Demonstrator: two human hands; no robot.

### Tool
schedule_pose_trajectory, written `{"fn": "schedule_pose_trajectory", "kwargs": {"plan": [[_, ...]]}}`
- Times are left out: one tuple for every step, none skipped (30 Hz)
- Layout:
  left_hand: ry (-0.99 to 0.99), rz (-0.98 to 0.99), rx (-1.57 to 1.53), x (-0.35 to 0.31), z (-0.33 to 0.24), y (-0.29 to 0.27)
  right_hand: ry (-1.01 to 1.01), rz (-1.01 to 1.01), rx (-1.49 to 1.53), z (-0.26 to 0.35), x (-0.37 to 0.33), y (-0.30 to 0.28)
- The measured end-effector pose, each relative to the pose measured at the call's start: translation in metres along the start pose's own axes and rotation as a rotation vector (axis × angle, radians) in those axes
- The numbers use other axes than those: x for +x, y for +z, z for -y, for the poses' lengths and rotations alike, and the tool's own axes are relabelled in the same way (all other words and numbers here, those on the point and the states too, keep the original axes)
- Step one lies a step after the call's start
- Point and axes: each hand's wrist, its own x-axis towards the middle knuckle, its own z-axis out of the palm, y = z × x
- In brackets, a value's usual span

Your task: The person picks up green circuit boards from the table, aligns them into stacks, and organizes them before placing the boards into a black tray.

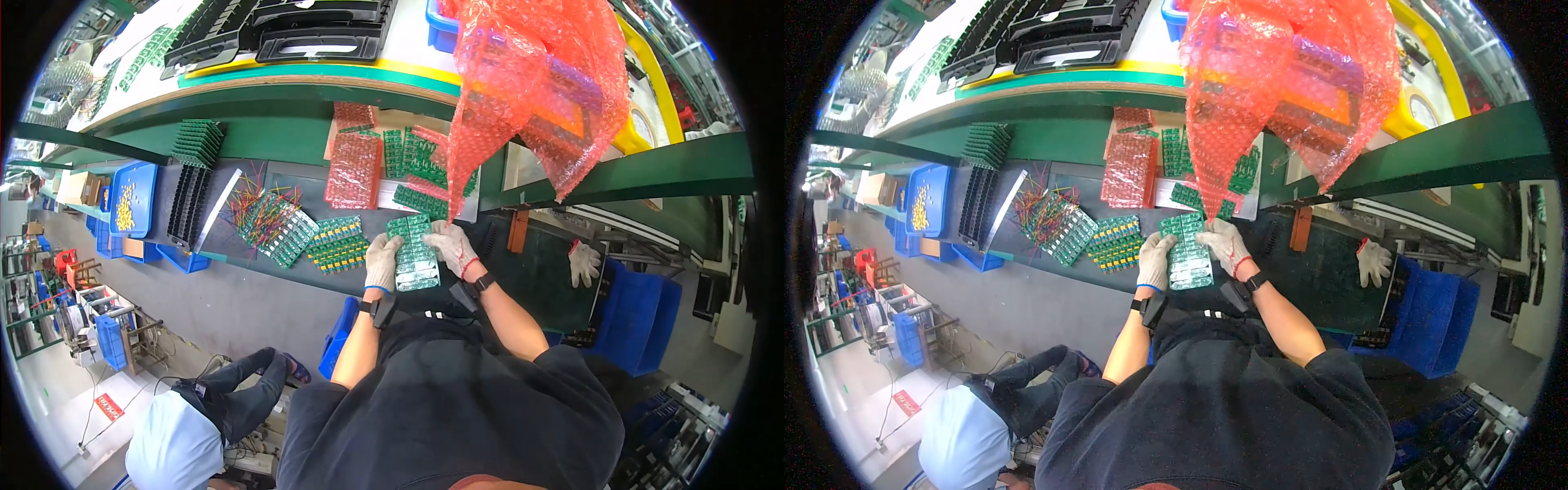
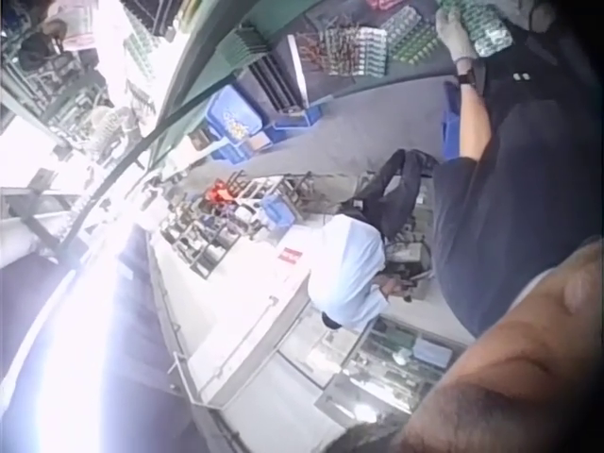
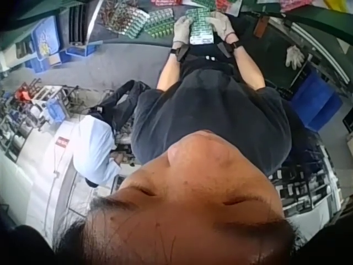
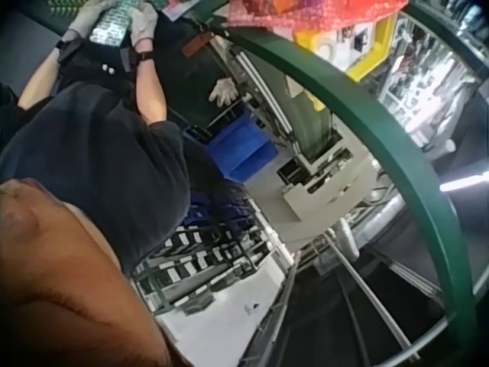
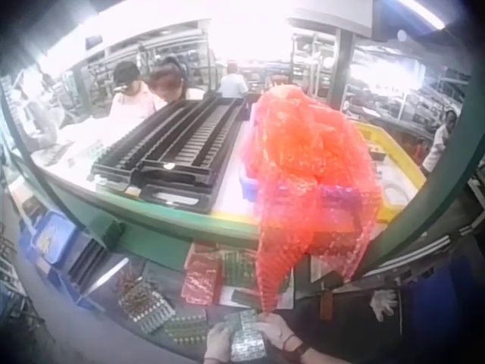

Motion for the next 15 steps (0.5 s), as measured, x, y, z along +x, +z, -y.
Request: {"fn": "schedule_pose_trajectory", "kwargs": {"plan": [[0.055,-0.041,0.099,0.001,0.001,-0.001,-0.008,-0.042,-0.075,0.002,-0.001,0.000],[0.054,-0.043,0.101,0.001,0.001,-0.003,-0.017,-0.084,-0.150,0.004,-0.001,0.000],[0.062,-0.065,0.050,0.002,-0.001,-0.007,-0.027,-0.126,-0.224,0.006,-0.002,-0.001],[0.071,-0.087,-0.001,0.003,-0.003,-0.011,-0.026,-0.125,-0.223,0.009,-0.004,-0.003],[0.078,-0.106,-0.050,0.003,-0.007,-0.011,-0.029,-0.115,-0.063,0.015,-0.009,-0.003],[0.075,-0.104,-0.048,0.001,-0.010,-0.011,-0.033,-0.104,0.097,0.022,-0.014,-0.004],[0.068,-0.132,-0.097,0.000,-0.013,-0.011,-0.038,-0.092,0.256,0.025,-0.016,-0.006],[0.061,-0.160,-0.146,-0.002,-0.016,-0.010,-0.039,-0.095,0.258,0.022,-0.014,-0.011],[0.053,-0.188,-0.196,-0.003,-0.018,-0.009,0.006,-0.118,0.423,0.015,-0.008,-0.017],[0.058,-0.180,-0.187,-0.003,-0.019,-0.008,0.043,-0.136,0.595,0.011,-0.004,-0.022],[0.038,-0.190,-0.202,-0.004,-0.016,-0.010,0.081,-0.151,0.767,0.007,0.000,-0.026],[0.017,-0.205,-0.222,-0.002,-0.010,-0.016,0.075,-0.149,0.770,0.005,0.003,-0.025],[-0.004,-0.218,-0.241,0.001,-0.003,-0.023,0.149,-0.257,0.792,0.003,0.005,-0.024],[-0.001,-0.212,-0.235,0.002,0.003,-0.030,0.223,-0.364,0.813,0.001,0.007,-0.023],[0.040,-0.169,-0.210,0.005,0.014,-0.040,0.298,-0.471,0.833,-0.002,0.010,-0.022]]}}
